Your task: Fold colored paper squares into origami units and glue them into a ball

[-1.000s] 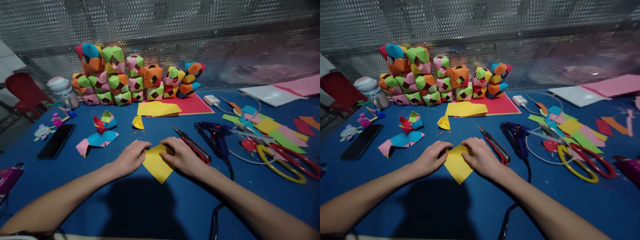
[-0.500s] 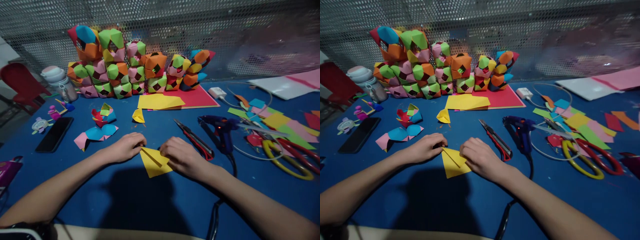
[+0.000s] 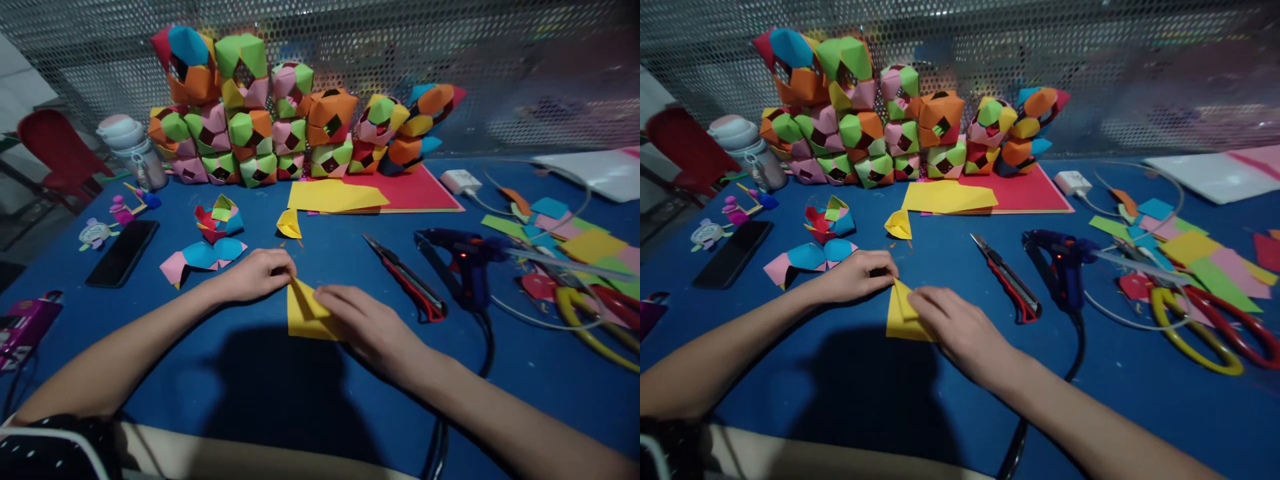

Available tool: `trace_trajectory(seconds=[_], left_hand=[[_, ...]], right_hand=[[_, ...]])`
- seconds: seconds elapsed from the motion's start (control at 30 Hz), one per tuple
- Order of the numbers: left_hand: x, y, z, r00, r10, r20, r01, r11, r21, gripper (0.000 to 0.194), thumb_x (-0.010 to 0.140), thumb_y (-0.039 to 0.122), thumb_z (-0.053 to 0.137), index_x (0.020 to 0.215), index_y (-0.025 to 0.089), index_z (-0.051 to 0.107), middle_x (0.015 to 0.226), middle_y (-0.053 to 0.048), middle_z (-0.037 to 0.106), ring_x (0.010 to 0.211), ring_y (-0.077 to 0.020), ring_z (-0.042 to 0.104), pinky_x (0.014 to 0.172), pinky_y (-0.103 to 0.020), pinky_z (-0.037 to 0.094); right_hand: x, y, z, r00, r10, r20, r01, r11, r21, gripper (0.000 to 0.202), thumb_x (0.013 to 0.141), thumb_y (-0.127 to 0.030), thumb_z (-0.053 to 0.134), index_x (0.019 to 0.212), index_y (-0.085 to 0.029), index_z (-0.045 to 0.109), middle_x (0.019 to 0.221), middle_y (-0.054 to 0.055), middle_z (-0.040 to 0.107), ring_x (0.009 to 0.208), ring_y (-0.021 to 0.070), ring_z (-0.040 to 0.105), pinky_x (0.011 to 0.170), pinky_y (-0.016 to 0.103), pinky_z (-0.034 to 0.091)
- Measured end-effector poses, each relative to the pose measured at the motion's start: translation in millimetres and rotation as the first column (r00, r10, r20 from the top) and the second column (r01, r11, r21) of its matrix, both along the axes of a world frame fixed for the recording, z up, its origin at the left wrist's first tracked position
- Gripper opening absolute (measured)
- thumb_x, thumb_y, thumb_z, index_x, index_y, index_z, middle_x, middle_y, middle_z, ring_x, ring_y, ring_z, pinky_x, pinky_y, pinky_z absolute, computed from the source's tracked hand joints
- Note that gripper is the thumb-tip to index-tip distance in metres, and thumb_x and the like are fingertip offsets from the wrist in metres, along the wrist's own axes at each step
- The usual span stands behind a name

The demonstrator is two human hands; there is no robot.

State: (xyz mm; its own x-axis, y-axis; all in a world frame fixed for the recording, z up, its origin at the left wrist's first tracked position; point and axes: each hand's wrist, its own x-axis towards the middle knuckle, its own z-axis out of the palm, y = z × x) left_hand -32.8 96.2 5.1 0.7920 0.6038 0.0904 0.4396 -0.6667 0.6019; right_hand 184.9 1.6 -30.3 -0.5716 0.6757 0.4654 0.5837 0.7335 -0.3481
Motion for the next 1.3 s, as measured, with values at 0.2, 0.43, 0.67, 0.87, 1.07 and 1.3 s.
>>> trace_trajectory(seconds=[0.2,0.43,0.67,0.87,1.07,1.3], left_hand=[[14,-15,-10.7,0.945,0.314,0.088,-0.309,0.949,-0.069,0.004,0.076,0.014,0.057,0.075,0.014,0.061,0.066,0.002,0.059,0.060,-0.0089,0.053,0.057,-0.019,0.040],[4,-2,-7.3,0.984,0.175,0.028,-0.173,0.983,-0.053,0.011,0.079,0.015,0.056,0.079,0.016,0.067,0.075,0.000,0.066,0.070,-0.0111,0.060,0.066,-0.021,0.044],[-2,5,-7.6,0.999,0.043,-0.017,-0.041,0.994,0.104,0.013,0.082,0.012,0.054,0.081,0.014,0.066,0.081,-0.003,0.063,0.078,-0.0129,0.059,0.073,-0.023,0.044],[-3,6,-9.1,1.000,0.014,-0.021,-0.011,0.993,0.117,0.011,0.081,0.011,0.054,0.082,0.015,0.064,0.081,-0.003,0.062,0.079,-0.0131,0.058,0.074,-0.024,0.044],[-6,11,-9.9,1.000,-0.016,0.002,0.016,0.997,0.069,0.011,0.081,0.011,0.053,0.082,0.014,0.063,0.081,-0.003,0.061,0.079,-0.0127,0.057,0.073,-0.024,0.044],[-7,12,-8.3,1.000,-0.013,0.006,0.013,1.000,0.027,0.012,0.082,0.012,0.052,0.082,0.015,0.064,0.083,-0.003,0.061,0.080,-0.0129,0.057,0.073,-0.024,0.044]], right_hand=[[20,27,-3.8,0.976,-0.207,-0.068,0.216,0.961,0.175,0.034,0.086,-0.011,0.046,0.119,-0.017,0.047,0.098,0.011,0.063,0.089,0.0221,0.058,0.076,0.037,0.047],[18,30,-4.2,0.984,-0.175,0.035,0.164,0.964,0.209,0.019,0.078,-0.003,0.047,0.088,-0.016,0.057,0.084,0.006,0.065,0.078,0.0193,0.055,0.072,0.035,0.039],[11,26,-6.8,0.968,-0.183,0.173,0.136,0.958,0.251,0.015,0.088,-0.013,0.046,0.089,-0.014,0.060,0.092,0.010,0.063,0.084,0.0215,0.051,0.071,0.034,0.036],[7,17,-0.8,0.964,-0.082,0.253,0.013,0.964,0.265,0.022,0.093,-0.014,0.037,0.099,-0.013,0.058,0.093,0.009,0.063,0.084,0.0198,0.050,0.075,0.034,0.035],[8,18,-1.3,0.959,0.068,0.277,-0.122,0.976,0.183,0.022,0.094,-0.014,0.036,0.093,-0.015,0.058,0.096,0.008,0.063,0.087,0.0175,0.051,0.078,0.033,0.036],[11,18,-0.5,0.959,0.066,0.275,-0.107,0.985,0.135,0.020,0.092,-0.014,0.038,0.093,-0.015,0.058,0.095,0.009,0.063,0.088,0.0179,0.052,0.078,0.035,0.038]])
